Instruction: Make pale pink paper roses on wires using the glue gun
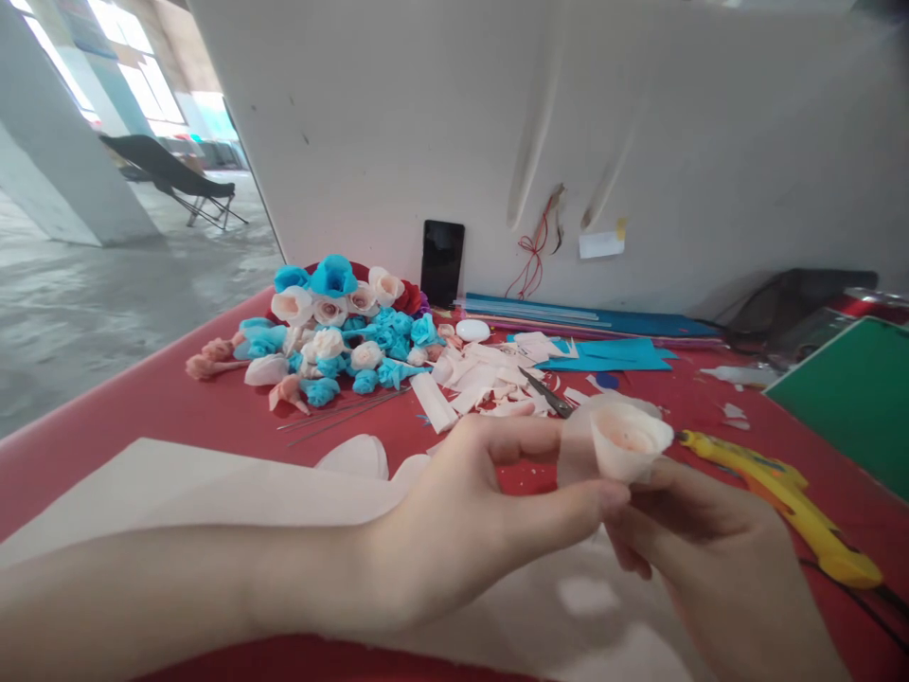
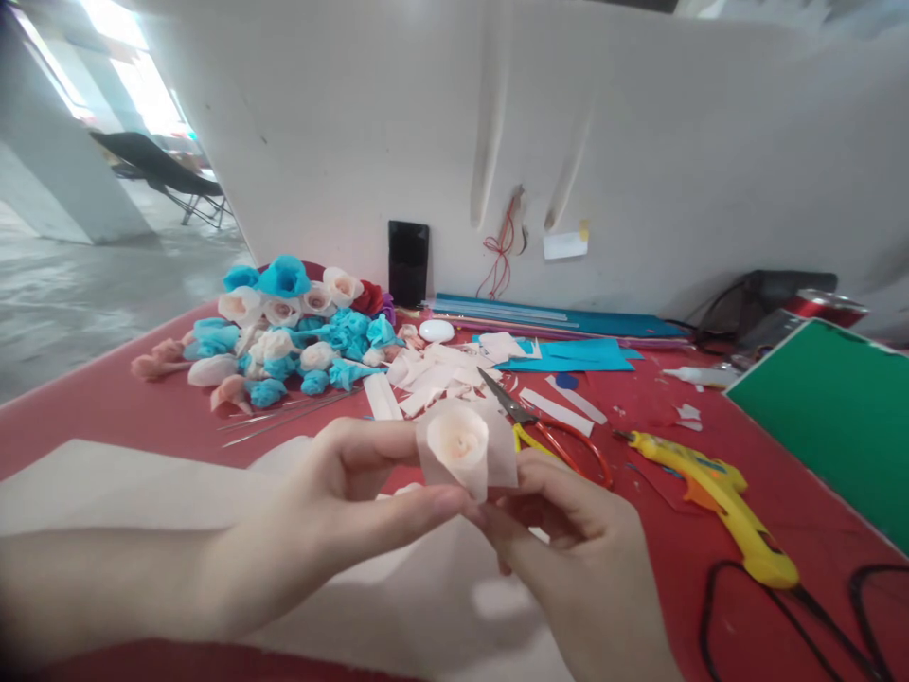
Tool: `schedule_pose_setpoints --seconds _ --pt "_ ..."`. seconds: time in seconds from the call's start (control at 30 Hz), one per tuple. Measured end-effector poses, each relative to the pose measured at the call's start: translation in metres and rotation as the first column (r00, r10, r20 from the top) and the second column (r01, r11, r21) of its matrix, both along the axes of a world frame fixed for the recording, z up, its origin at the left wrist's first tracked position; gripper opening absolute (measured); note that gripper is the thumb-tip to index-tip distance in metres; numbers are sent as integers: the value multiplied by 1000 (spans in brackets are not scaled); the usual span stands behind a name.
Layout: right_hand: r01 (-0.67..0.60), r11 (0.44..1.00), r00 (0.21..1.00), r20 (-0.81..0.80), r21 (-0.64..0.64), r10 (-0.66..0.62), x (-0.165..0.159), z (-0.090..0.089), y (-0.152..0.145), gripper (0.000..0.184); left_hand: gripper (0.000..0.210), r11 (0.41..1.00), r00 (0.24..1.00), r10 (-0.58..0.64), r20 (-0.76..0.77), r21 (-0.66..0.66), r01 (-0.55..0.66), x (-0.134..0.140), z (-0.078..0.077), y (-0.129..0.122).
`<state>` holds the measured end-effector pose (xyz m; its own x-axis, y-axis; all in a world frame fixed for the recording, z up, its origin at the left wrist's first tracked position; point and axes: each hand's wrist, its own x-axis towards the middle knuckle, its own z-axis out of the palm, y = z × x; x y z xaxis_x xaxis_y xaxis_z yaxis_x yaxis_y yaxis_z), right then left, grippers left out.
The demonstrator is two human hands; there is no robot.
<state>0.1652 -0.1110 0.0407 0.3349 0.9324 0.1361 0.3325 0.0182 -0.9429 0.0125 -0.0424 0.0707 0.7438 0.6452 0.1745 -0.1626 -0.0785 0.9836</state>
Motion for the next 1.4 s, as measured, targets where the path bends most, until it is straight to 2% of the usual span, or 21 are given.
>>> schedule_pose_setpoints --seconds 0.1,0.23,0.3,0.47,0.63,0.8,1.0,1.2,1.3,1.4 --pt "-21 1000 999 28 0 21 2 -1 0 28 10 999 999 14 -48 29 -13 -1 -1 1" --pt "103 992 994 -34 -70 -106 -7 3 -2 33 14 997 995 36 -91 65 -30 -2 -3 2" --pt "126 986 989 -63 -106 -133 -12 6 -4 24 17 998 992 45 -115 52 -39 -2 -2 2" --pt "19 995 998 -65 -98 -25 -10 9 -3 17 22 998 978 52 -200 -25 -58 -3 4 4" --pt "-38 999 998 -41 20 39 -6 10 -2 15 20 996 981 50 -185 -59 -62 -3 6 6" --pt "-27 999 999 -23 35 28 -7 11 -3 14 23 996 979 41 -202 -74 -57 -3 0 6" --pt "63 998 996 61 -2 -63 -9 12 -4 23 27 991 961 71 -267 -93 -99 -3 -6 6" --pt "63 998 993 98 -4 -62 -8 11 -4 20 24 992 974 31 -224 -109 -57 -3 -5 5" --pt "31 999 992 119 8 -31 -3 8 -1 20 27 993 969 32 -244 -103 -59 -4 -5 5" --pt "-71 996 985 164 54 62 3 4 2 19 28 992 966 41 -254 -108 -71 -4 -7 4"
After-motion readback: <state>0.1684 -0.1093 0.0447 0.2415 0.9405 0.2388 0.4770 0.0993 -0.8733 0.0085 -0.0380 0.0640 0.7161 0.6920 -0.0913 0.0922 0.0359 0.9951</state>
